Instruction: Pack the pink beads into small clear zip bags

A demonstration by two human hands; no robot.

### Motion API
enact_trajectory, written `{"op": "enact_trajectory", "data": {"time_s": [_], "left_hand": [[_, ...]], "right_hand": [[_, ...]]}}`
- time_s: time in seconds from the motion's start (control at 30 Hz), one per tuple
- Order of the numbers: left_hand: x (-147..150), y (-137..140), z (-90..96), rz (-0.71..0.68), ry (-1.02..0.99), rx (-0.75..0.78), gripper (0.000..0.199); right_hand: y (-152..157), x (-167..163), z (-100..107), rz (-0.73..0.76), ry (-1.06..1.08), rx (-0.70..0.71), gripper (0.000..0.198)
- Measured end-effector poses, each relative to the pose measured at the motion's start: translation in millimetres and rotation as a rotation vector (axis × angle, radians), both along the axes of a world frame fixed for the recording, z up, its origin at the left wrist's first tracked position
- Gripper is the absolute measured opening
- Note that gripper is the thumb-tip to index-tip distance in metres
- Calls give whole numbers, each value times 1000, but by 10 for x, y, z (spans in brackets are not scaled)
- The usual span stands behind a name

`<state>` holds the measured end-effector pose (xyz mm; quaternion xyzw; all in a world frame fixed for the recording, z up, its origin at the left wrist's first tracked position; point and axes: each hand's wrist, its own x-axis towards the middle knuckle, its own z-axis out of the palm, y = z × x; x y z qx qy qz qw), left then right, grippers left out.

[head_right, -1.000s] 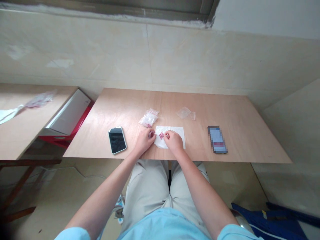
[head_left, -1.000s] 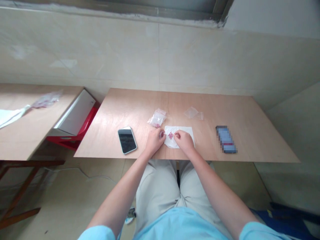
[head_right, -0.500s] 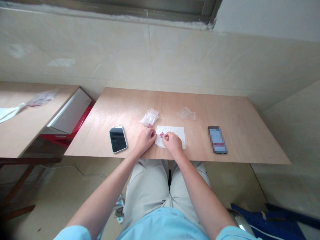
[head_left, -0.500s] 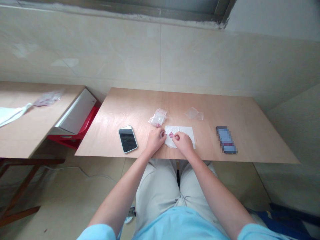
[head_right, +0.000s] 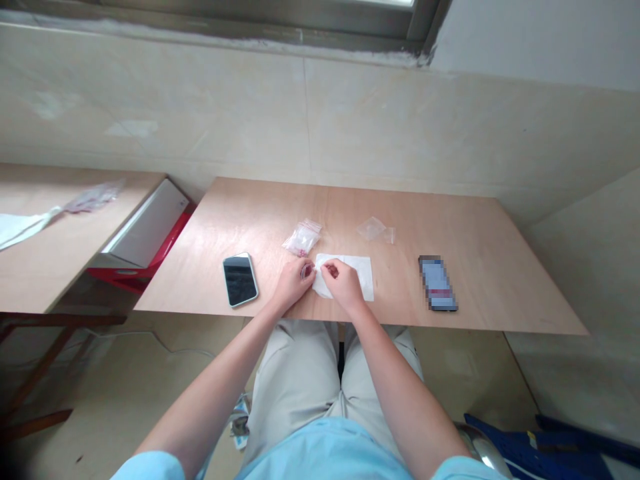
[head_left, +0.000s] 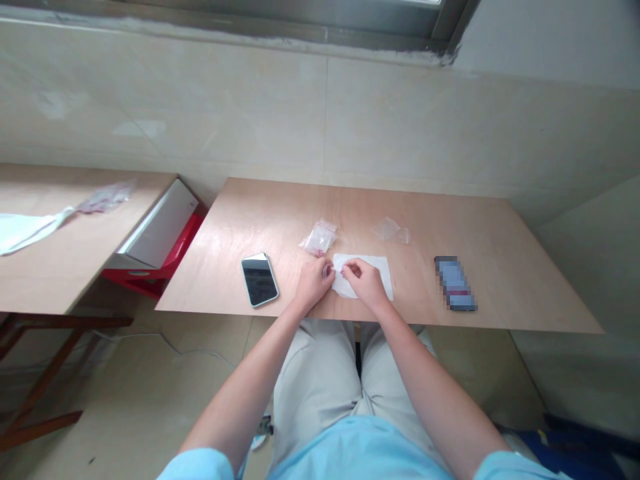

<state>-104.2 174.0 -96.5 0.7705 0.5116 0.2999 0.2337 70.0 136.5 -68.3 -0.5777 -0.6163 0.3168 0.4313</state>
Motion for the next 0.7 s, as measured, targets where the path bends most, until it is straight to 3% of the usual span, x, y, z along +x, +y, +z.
{"op": "enact_trajectory", "data": {"time_s": [0.13,0.23,0.33,0.5,0.7], "left_hand": [[0,-7,22,0,-12,10,11],[-16,-1,55,-7,-35,-22,13],[-37,3,144,-15,-95,-87,16],[51,-131,506,-48,-215,-170,23],[411,-699,962,-349,-252,-319,29]], "right_hand": [[-172,395,-71,-71,24,-56,27],[-352,680,-101,-52,0,-117,37],[-544,868,-97,-19,23,-155,35],[-817,989,-30,68,192,-283,30],[-1017,991,79,179,256,-352,43]]}}
